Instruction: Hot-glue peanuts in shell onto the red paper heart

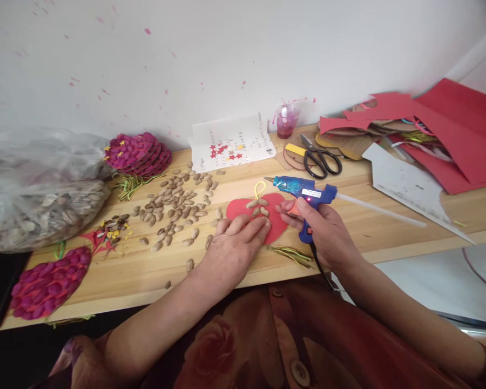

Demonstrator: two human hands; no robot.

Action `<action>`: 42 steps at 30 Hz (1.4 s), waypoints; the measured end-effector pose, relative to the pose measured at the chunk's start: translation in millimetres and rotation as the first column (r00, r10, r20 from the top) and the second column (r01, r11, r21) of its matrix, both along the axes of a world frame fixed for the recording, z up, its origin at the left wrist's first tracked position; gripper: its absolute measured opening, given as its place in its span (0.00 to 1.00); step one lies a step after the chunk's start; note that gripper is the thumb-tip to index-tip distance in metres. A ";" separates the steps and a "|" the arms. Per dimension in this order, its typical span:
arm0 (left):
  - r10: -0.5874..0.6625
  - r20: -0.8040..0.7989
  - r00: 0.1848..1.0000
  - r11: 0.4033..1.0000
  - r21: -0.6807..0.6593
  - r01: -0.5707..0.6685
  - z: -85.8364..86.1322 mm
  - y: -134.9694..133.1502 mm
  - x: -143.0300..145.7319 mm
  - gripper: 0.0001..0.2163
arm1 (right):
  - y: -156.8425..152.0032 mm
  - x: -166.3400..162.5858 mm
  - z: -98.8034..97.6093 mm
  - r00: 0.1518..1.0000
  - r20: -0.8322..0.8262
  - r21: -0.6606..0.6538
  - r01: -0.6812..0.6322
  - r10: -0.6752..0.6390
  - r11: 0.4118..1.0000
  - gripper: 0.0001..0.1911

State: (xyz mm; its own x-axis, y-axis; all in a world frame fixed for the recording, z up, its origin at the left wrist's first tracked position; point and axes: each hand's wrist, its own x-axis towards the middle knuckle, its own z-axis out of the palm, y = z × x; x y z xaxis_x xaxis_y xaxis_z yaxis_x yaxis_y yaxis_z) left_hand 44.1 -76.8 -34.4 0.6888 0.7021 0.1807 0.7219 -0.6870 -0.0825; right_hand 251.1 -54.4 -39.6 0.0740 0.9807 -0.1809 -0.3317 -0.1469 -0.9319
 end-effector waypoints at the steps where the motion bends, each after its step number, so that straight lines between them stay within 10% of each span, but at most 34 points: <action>1: 0.003 -0.006 1.000 1.000 -0.005 -0.003 -0.1 -0.1 0.5 0.19 | 0.1 0.1 -0.2 1.000 0.001 -0.001 -0.001 0.001 1.000 0.17; 10: 0.030 0.123 0.992 0.999 -0.026 -0.027 10.7 -6.0 -6.2 0.21 | 2.9 0.5 -5.1 1.000 0.026 0.040 0.007 -0.008 0.999 0.16; 16: 0.254 0.378 0.890 0.965 -0.041 -0.258 35.7 -20.7 -54.1 0.09 | 1.2 0.3 -1.0 0.999 0.031 0.038 0.023 -0.024 0.999 0.18; 28: 0.639 0.258 0.724 0.767 -0.281 -0.577 21.9 -71.0 -93.0 0.06 | 1.1 -4.6 3.5 0.992 0.101 0.073 0.065 -0.072 0.995 0.16; 42: 0.636 0.242 0.733 0.767 -0.306 -0.564 21.9 -69.6 -99.7 0.05 | -0.7 -6.1 2.8 0.989 0.110 0.107 0.087 -0.099 0.990 0.15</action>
